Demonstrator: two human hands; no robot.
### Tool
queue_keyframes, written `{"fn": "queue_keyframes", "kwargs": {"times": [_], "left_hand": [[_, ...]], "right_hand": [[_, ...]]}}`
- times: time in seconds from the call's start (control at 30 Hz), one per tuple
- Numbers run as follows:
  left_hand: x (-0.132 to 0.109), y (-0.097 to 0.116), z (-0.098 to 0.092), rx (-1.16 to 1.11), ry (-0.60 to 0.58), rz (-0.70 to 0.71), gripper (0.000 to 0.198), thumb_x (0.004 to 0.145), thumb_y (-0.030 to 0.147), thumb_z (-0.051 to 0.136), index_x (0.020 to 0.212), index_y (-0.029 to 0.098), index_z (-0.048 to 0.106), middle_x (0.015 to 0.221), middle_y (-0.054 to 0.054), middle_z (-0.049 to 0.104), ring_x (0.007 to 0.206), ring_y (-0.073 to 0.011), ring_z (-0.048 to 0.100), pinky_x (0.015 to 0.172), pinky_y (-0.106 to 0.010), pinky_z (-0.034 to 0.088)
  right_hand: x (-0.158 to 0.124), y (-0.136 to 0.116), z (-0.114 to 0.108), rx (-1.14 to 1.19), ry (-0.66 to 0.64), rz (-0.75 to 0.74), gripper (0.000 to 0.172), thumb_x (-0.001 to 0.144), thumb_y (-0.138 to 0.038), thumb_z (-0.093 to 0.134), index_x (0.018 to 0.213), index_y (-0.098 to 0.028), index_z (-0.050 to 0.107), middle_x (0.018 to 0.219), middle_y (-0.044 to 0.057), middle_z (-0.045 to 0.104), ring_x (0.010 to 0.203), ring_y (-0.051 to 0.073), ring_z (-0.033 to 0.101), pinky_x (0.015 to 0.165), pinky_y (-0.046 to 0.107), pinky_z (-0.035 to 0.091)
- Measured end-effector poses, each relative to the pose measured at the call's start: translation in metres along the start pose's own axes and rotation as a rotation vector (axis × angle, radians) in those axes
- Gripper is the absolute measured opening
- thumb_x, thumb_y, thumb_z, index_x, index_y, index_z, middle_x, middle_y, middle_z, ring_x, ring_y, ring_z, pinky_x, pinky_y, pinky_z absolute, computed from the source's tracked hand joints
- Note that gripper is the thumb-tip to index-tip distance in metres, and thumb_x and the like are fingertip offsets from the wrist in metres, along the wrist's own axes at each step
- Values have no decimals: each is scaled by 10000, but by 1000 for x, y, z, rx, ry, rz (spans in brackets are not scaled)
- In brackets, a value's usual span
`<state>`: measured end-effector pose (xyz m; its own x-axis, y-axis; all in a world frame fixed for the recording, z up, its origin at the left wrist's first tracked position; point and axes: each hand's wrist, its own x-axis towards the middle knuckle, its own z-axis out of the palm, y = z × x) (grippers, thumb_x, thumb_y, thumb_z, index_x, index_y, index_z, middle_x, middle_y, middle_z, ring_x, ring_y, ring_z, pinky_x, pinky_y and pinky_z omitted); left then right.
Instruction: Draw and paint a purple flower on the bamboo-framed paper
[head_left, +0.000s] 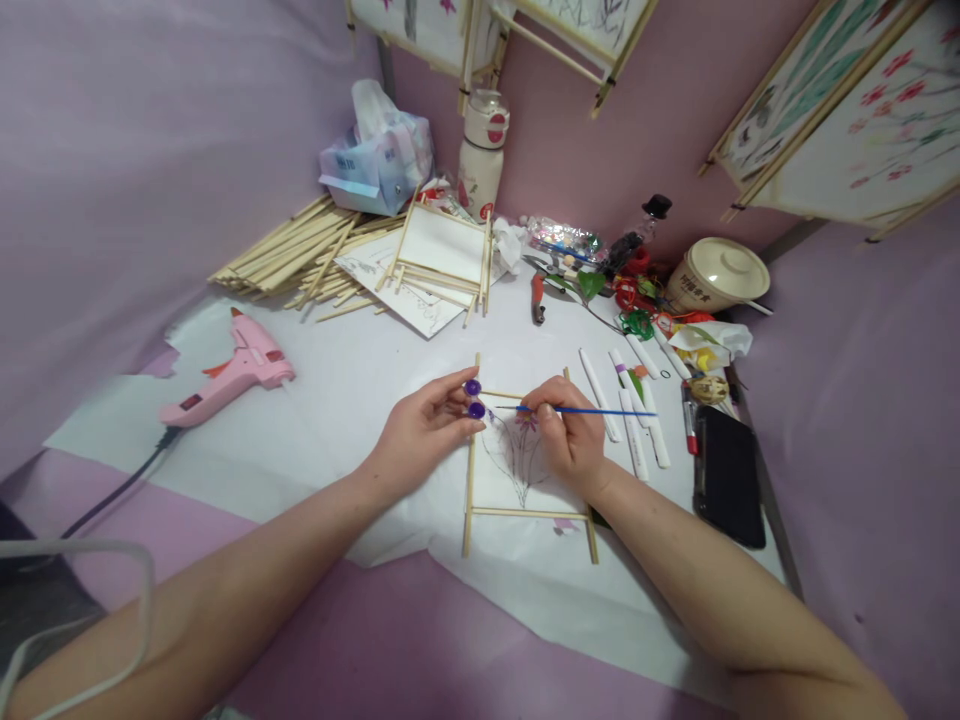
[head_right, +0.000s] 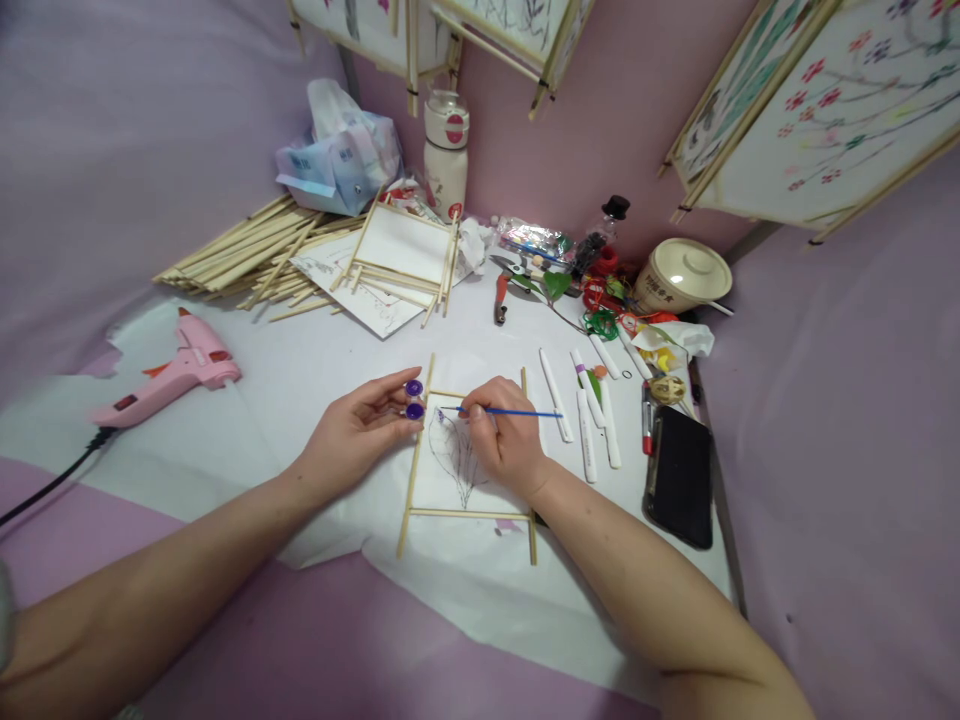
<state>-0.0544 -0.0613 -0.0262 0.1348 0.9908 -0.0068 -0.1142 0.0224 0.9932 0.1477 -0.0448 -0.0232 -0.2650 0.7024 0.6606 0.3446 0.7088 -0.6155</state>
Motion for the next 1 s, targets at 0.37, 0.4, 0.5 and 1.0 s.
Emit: {"fn": "queue_keyframes", "kwargs": {"times": [0.37, 0.4, 0.5, 1.0], "left_hand": [[3, 4, -2, -88, 49, -44, 613, 668, 204, 804, 1252, 185, 619, 951, -27, 669, 945, -173, 633, 951, -365, 487], [3, 4, -2, -87, 50, -43, 614, 667, 205, 805, 1252, 187, 620, 952, -27, 670, 947, -175, 634, 952, -367, 486], [3, 4, -2, -78, 50, -42, 611, 666, 210, 808, 1249, 192, 624, 951, -28, 673, 946, -179, 636, 951, -373, 487], [3, 4, -2, -70, 49, -43, 606, 666, 203, 804, 1245, 190, 624, 959, -26, 668, 949, -173, 633, 943, -356, 489]], "right_hand": [[2, 1, 5, -116, -138, 148, 188, 946, -223, 423, 832, -208, 572, 758, 44, 653, 705, 181, 616, 656, 329, 465], [2, 2, 5, -119, -142, 150, 187, 947, -227, 425, 832, -209, 572, 759, 46, 655, 710, 183, 618, 659, 331, 466], [2, 2, 5, -127, -153, 152, 184, 947, -231, 430, 831, -210, 571, 764, 51, 660, 725, 189, 622, 666, 337, 469], [2, 3, 6, -145, -171, 163, 177, 946, -220, 432, 842, -205, 575, 784, 45, 663, 730, 178, 618, 680, 320, 466]]}}
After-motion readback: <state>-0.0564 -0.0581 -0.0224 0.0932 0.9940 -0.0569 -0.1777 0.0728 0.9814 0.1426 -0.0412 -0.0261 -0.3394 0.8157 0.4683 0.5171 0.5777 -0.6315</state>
